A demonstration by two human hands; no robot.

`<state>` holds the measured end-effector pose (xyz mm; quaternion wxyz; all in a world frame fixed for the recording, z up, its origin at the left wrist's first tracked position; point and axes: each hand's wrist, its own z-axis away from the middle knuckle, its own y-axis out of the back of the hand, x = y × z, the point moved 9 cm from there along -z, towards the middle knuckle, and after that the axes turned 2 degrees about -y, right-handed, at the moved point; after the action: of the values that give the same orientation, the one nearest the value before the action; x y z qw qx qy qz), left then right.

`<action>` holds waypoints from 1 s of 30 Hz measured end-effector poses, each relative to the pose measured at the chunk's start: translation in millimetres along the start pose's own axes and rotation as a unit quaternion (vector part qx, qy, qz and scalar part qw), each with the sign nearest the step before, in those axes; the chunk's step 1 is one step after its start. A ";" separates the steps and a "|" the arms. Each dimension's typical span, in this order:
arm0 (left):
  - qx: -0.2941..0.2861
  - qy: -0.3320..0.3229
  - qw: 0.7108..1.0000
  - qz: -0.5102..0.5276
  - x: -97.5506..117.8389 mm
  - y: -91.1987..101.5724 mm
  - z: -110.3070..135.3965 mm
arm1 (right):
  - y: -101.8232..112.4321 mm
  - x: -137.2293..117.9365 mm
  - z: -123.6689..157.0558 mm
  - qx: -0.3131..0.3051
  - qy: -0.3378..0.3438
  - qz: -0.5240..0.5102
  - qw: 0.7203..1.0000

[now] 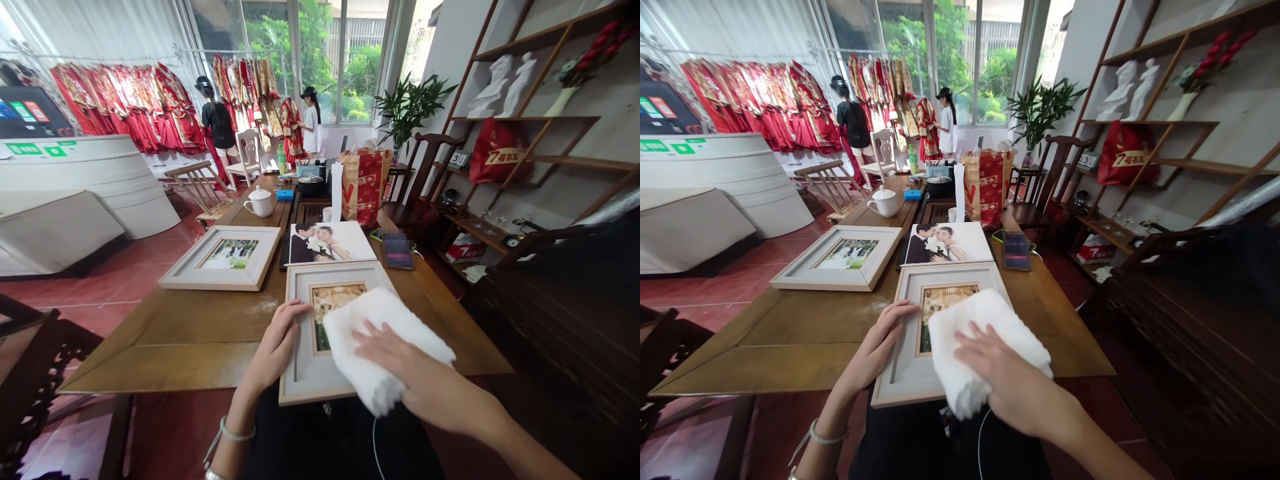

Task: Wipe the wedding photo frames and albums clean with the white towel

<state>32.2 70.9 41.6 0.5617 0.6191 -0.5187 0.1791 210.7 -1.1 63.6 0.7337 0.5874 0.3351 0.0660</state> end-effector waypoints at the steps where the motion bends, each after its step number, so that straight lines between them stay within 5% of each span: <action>1: 0.000 0.000 1.000 0.001 0.0 0.0 0.0 | -0.9 -6.1 14.3 -0.017 0.006 -0.014 1.000; 4: 0.001 -0.001 1.000 0.001 -0.1 0.2 0.3 | 3.4 3.8 56.2 -0.012 -0.023 -0.004 1.000; 7: 0.001 -0.002 1.000 0.001 -0.8 0.2 0.5 | 13.5 39.8 78.2 0.053 -0.093 0.067 0.992; 12: 0.005 -0.011 1.000 0.001 0.0 0.8 0.2 | 22.1 69.4 45.3 0.142 -0.130 0.146 0.970; 15: 0.002 -0.010 1.000 0.000 1.2 0.1 -0.4 | 14.0 53.1 10.6 0.153 -0.108 0.148 0.971; 20: 0.005 -0.011 1.000 0.001 2.6 -0.4 -0.6 | -8.8 -11.1 -11.6 0.067 -0.010 0.030 0.997; 24: 0.006 -0.009 1.000 0.006 0.3 0.1 0.2 | -1.1 -35.1 16.7 0.006 0.036 -0.051 0.998; 27: 0.004 -0.010 1.000 0.004 -1.8 -0.1 0.5 | 3.8 -11.3 54.4 0.002 0.013 -0.024 1.000; 30: 0.005 -0.011 1.000 0.004 -2.8 -0.1 0.1 | 10.0 28.0 90.8 0.082 -0.045 0.065 0.994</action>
<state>31.1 72.1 39.2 0.5521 0.6218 -0.5264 0.1775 286.8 -58.6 68.8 0.6916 0.6683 0.2673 0.0600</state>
